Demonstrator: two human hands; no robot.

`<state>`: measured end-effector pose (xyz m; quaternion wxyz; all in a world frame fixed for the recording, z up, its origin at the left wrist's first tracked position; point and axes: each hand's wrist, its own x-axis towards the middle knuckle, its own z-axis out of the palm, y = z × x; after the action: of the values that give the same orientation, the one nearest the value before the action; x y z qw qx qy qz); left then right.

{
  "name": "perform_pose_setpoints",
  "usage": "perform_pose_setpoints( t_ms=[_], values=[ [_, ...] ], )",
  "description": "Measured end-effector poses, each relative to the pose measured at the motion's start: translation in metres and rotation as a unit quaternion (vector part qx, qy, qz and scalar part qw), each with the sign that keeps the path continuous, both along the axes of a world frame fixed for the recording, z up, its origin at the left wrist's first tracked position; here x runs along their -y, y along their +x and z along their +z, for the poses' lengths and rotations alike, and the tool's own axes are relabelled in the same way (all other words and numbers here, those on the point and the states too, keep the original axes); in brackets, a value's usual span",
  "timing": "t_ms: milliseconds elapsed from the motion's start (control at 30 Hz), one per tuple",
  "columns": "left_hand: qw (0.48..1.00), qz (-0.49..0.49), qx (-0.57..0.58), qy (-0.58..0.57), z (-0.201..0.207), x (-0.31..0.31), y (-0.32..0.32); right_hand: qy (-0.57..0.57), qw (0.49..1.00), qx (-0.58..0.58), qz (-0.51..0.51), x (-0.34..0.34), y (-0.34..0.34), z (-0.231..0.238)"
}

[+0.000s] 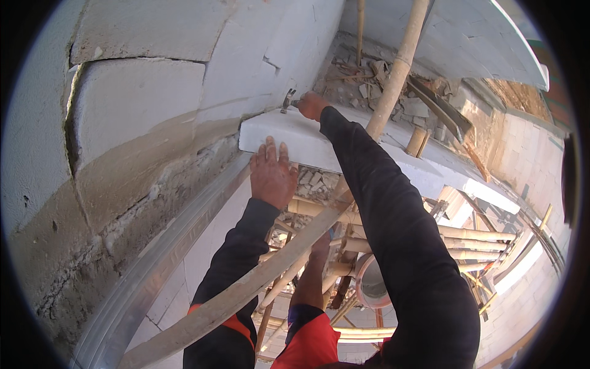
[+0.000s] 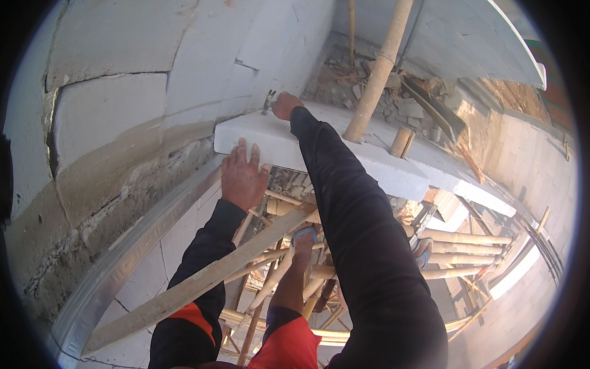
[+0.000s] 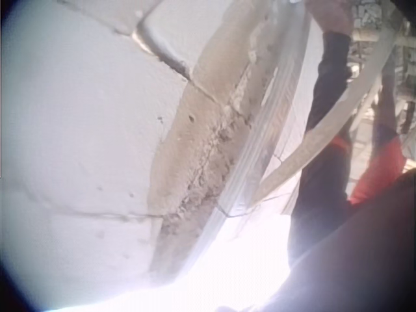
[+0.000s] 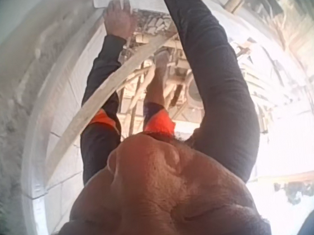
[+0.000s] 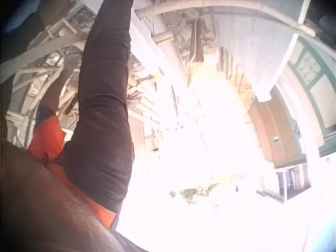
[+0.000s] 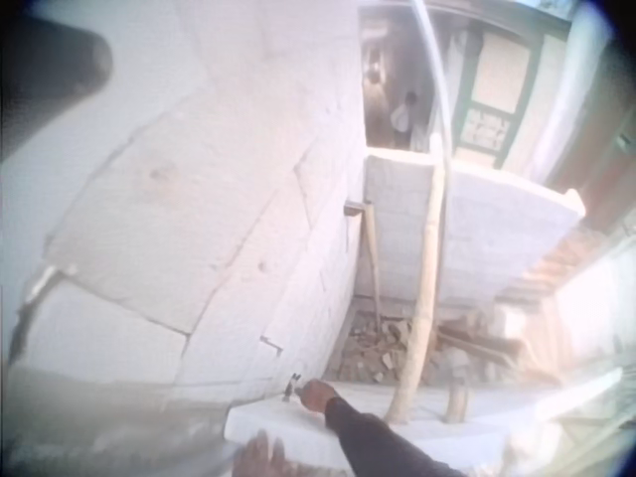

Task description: The person installs lightweight concrete blocks onto a wall structure by hand, using a trowel to apply mortar from a bucket and a hammer to tap the blocks into position.

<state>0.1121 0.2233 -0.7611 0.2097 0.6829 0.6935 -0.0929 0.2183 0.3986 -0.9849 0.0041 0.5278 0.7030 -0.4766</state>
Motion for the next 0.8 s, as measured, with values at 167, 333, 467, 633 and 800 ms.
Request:
perform_pose_setpoints(
  t_ms=[167, 333, 467, 633, 800],
  values=[
    [1.0, 0.003, -0.008, -0.004, 0.001, -0.001, 0.002, 0.0, 0.992, 0.019, -0.123, 0.004, 0.002, 0.002],
    [1.0, -0.009, -0.015, -0.011, 0.002, -0.004, 0.001, -0.028, 1.0, 0.004, 0.001, 0.007, 0.001, 0.025],
    [1.0, -0.01, -0.011, -0.018, 0.003, -0.003, 0.0, -0.055, 0.992, -0.001, -0.111, 0.007, 0.001, 0.029],
    [1.0, -0.012, -0.018, -0.016, 0.003, -0.003, 0.002, 0.018, 0.998, -0.021, 0.05, -0.007, 0.012, 0.048],
    [0.999, -0.008, -0.022, -0.03, 0.005, -0.003, 0.002, -0.03, 0.984, -0.101, -0.146, 0.021, 0.037, 0.115]
  ],
)
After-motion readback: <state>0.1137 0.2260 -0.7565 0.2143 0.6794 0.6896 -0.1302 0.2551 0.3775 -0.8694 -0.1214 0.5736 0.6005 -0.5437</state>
